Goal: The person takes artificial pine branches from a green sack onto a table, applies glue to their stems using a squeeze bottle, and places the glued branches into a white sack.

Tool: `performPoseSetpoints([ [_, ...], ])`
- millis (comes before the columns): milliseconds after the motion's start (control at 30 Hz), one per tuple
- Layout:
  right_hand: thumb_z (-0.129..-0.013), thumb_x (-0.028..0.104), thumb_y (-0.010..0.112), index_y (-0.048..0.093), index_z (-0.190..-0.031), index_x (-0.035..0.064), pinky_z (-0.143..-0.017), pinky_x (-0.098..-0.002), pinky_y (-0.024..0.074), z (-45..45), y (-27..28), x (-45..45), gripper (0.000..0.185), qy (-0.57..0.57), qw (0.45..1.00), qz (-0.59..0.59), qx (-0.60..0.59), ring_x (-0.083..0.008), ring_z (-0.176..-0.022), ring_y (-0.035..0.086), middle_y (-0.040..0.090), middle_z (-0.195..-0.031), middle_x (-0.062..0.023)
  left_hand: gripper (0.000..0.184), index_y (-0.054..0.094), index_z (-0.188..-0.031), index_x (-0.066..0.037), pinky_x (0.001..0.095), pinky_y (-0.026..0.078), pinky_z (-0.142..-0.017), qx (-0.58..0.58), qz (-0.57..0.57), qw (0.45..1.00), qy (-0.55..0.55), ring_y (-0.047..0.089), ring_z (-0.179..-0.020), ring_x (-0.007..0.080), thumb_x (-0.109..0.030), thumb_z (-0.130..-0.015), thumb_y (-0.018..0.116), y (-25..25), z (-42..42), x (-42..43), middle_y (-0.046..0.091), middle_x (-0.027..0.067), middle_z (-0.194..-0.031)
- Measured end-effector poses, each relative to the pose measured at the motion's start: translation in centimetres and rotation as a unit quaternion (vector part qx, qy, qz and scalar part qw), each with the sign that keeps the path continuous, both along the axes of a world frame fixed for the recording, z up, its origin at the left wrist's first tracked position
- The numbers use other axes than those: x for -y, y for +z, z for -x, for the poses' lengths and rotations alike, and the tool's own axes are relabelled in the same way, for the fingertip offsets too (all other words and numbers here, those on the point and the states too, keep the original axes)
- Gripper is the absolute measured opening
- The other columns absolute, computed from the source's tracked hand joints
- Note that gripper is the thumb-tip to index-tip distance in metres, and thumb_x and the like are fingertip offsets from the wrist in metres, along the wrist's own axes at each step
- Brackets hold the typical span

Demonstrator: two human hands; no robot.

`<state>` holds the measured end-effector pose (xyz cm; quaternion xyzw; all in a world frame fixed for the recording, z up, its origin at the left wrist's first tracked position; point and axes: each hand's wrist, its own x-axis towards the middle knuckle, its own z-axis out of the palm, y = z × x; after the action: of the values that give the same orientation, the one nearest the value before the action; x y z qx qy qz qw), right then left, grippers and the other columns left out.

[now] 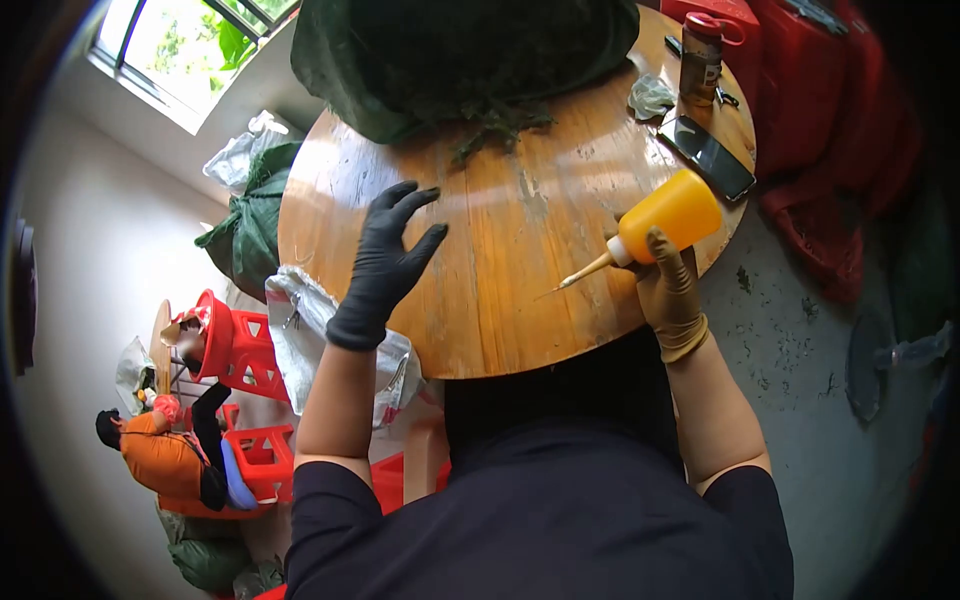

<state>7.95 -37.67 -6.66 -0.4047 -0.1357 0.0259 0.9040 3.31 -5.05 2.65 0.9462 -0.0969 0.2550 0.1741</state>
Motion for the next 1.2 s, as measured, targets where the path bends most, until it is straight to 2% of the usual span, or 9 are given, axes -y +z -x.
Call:
performPoseSetpoints([
  [267,-0.091,0.036,0.072,0.053,-0.126,0.0042,-0.085,-0.0399,0.0585,0.0,0.8,0.3,0.051,-0.005,0.996,-0.070,-0.050,-0.0261,-0.101,0.066,0.063,-0.114,-0.0120,0.079,0.050,-0.141,-0.014,0.0509,0.035,-0.109,0.005,-0.062,0.997,0.036,0.038,-0.135,0.0415,-0.052,-0.077,0.075,-2.6,-22.1,3.5,0.042,0.0258,-0.145],
  [467,-0.089,0.039,0.073,0.053,-0.126,0.0047,-0.076,-0.0369,0.0624,-0.9,1.0,0.9,0.055,0.010,0.976,-0.167,-0.139,-0.0282,-0.105,0.067,0.063,-0.118,-0.0137,0.092,0.038,-0.150,-0.017,0.0565,0.030,-0.110,0.065,-0.182,0.981,0.028,0.028,-0.141,0.0452,-0.053,-0.075,0.076,1.2,-30.0,7.3,0.029,0.0256,-0.154],
  [600,-0.088,0.039,0.074,0.050,-0.129,0.0089,-0.076,-0.0391,0.0624,-1.2,0.4,0.9,0.056,0.016,0.963,-0.201,-0.176,-0.0295,-0.105,0.067,0.062,-0.120,-0.0151,0.091,0.034,-0.152,-0.017,0.0515,0.033,-0.111,0.095,-0.307,0.947,-0.015,0.026,-0.143,0.0434,-0.050,-0.077,0.074,2.8,-36.0,10.0,0.025,0.0260,-0.156],
  [767,-0.089,0.041,0.072,0.046,-0.134,0.0076,-0.082,-0.0426,0.0610,-1.5,0.2,1.2,0.062,0.049,0.954,-0.224,-0.191,-0.0302,-0.108,0.066,0.060,-0.123,-0.0150,0.069,0.046,-0.137,-0.015,0.0494,0.038,-0.104,0.058,-0.266,0.962,-0.004,0.039,-0.130,0.0409,-0.042,-0.078,0.071,-0.2,-41.6,7.5,0.039,0.0221,-0.139],
  [900,-0.087,0.038,0.075,0.046,-0.135,0.0078,-0.093,-0.0456,0.0563,-1.9,0.5,1.5,0.064,0.095,0.945,-0.240,-0.199,-0.0315,-0.112,0.064,0.060,-0.124,-0.0165,0.052,0.056,-0.126,-0.014,0.0478,0.043,-0.099,0.044,-0.251,0.967,-0.027,0.049,-0.119,0.0390,-0.036,-0.080,0.069,-1.0,-40.2,6.2,0.051,0.0190,-0.126],
  [1067,-0.086,0.040,0.076,0.048,-0.133,0.0081,-0.090,-0.0442,0.0576,-1.8,0.5,1.7,0.063,0.088,0.945,-0.232,-0.212,-0.0307,-0.109,0.065,0.061,-0.122,-0.0160,0.033,0.068,-0.111,-0.012,0.0458,0.048,-0.093,0.019,-0.253,0.963,-0.096,0.061,-0.105,0.0365,-0.027,-0.082,0.066,-0.5,-34.9,5.4,0.066,0.0150,-0.109],
  [1133,-0.085,0.040,0.077,0.048,-0.132,0.0082,-0.089,-0.0439,0.0581,-1.7,0.5,1.7,0.063,0.087,0.946,-0.229,-0.213,-0.0304,-0.108,0.065,0.061,-0.122,-0.0159,0.027,0.073,-0.106,-0.012,0.0450,0.051,-0.090,-0.010,-0.203,0.973,-0.113,0.066,-0.100,0.0355,-0.024,-0.083,0.065,-0.6,-31.7,4.6,0.072,0.0135,-0.103],
  [1167,-0.085,0.040,0.077,0.049,-0.131,0.0082,-0.087,-0.0436,0.0585,-1.7,0.5,1.7,0.062,0.082,0.948,-0.224,-0.209,-0.0303,-0.107,0.066,0.062,-0.121,-0.0158,0.023,0.073,-0.102,-0.011,0.0434,0.053,-0.085,-0.059,-0.020,0.993,-0.096,0.067,-0.096,0.0347,-0.021,-0.083,0.064,-1.5,-31.0,3.6,0.072,0.0127,-0.098],
  [1200,-0.085,0.040,0.077,0.050,-0.130,0.0082,-0.086,-0.0433,0.0590,-1.6,0.4,1.7,0.061,0.078,0.951,-0.218,-0.206,-0.0301,-0.106,0.066,0.062,-0.120,-0.0157,0.023,0.073,-0.102,-0.011,0.0434,0.053,-0.085,-0.058,-0.022,0.994,-0.091,0.067,-0.096,0.0347,-0.021,-0.083,0.064,-1.4,-29.1,3.4,0.072,0.0127,-0.098],
])
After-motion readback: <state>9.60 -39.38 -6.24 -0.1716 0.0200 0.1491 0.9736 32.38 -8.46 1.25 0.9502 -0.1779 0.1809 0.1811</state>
